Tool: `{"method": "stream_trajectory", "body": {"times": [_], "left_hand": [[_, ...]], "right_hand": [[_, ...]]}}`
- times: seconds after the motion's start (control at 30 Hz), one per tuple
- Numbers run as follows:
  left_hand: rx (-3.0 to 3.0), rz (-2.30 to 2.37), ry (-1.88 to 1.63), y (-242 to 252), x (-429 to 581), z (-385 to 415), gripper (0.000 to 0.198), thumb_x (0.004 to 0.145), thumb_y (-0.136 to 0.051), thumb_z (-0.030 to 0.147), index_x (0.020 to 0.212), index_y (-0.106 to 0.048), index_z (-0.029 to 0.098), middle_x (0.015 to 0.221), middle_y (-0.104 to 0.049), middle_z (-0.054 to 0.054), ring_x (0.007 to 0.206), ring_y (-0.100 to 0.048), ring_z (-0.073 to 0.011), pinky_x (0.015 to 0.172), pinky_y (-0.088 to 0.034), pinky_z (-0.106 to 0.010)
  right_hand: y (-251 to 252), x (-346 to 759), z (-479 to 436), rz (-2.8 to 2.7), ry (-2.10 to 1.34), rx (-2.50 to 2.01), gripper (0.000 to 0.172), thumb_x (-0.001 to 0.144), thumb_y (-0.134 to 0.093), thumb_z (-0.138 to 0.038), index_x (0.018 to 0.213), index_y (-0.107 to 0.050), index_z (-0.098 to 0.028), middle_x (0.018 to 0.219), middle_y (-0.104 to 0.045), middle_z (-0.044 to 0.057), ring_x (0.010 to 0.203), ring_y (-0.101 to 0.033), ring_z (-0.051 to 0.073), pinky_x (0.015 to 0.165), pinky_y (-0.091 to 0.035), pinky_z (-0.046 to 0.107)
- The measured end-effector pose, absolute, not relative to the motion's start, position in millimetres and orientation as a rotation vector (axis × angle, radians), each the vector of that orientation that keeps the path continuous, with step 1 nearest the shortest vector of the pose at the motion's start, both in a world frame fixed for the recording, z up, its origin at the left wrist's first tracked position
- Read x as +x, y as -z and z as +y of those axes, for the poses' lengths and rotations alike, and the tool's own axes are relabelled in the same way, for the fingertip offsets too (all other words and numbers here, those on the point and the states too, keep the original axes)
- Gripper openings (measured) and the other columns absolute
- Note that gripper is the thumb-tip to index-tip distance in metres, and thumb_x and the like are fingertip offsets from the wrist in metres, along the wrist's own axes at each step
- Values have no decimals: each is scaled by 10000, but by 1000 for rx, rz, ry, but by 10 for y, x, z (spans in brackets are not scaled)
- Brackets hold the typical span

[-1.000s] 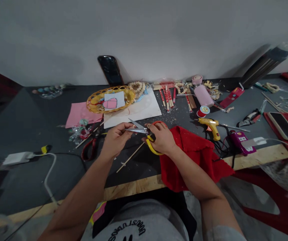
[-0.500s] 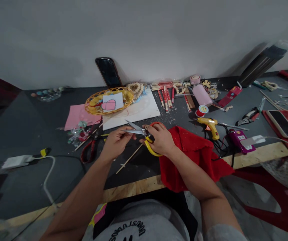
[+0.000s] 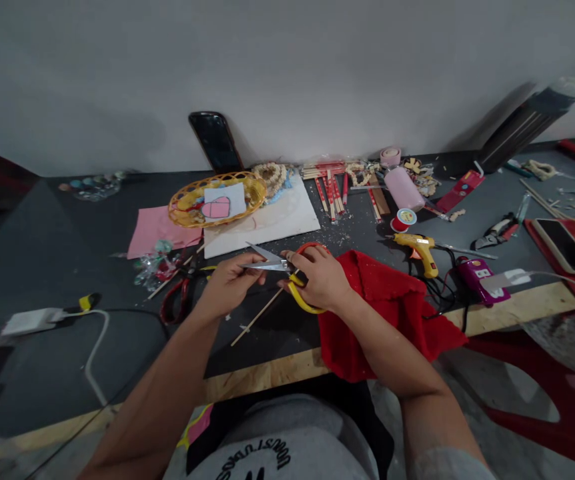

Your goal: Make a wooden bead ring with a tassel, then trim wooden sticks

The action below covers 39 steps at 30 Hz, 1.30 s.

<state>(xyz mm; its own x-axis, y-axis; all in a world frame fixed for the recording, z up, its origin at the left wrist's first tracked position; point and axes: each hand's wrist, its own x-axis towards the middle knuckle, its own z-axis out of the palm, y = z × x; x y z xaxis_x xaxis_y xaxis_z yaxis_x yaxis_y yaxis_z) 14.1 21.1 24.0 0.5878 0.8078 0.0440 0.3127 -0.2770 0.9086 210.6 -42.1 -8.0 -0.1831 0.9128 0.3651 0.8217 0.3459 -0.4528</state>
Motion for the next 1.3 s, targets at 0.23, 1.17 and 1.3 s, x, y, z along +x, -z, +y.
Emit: {"method": "stream_trajectory", "body": {"times": [0.23,1.17,1.3], "left_hand": [[1855,954,-642,-244,161,195,351,862,-476,391,580,-551,196,705,-672,-44,715,-597,-172,698,-462,-281],[1674,933,-775,-141,175,199,190,859,-554,336,886,-671,189,783,-701,-28,712,-605,-150,657,-464,-253],[1680,964,-782,-156,176,195,179,841,-562,315,884,-681,188,796,-715,-28,747,-636,-162,701,-490,-262]], "right_hand": [[140,2095,-429,-2016,-281,-1553,466,875,-637,-475,1269,-610,-226,1100,-711,97,1008,-658,237,916,-527,353],[91,2115,-412,-1954,-311,-1553,544,839,-648,-539,1275,-597,-217,1085,-654,112,1049,-588,275,954,-509,425],[76,2134,-418,-1965,-324,-1532,546,834,-652,-545,1266,-609,-214,1084,-656,111,1047,-595,268,954,-512,415]]}}
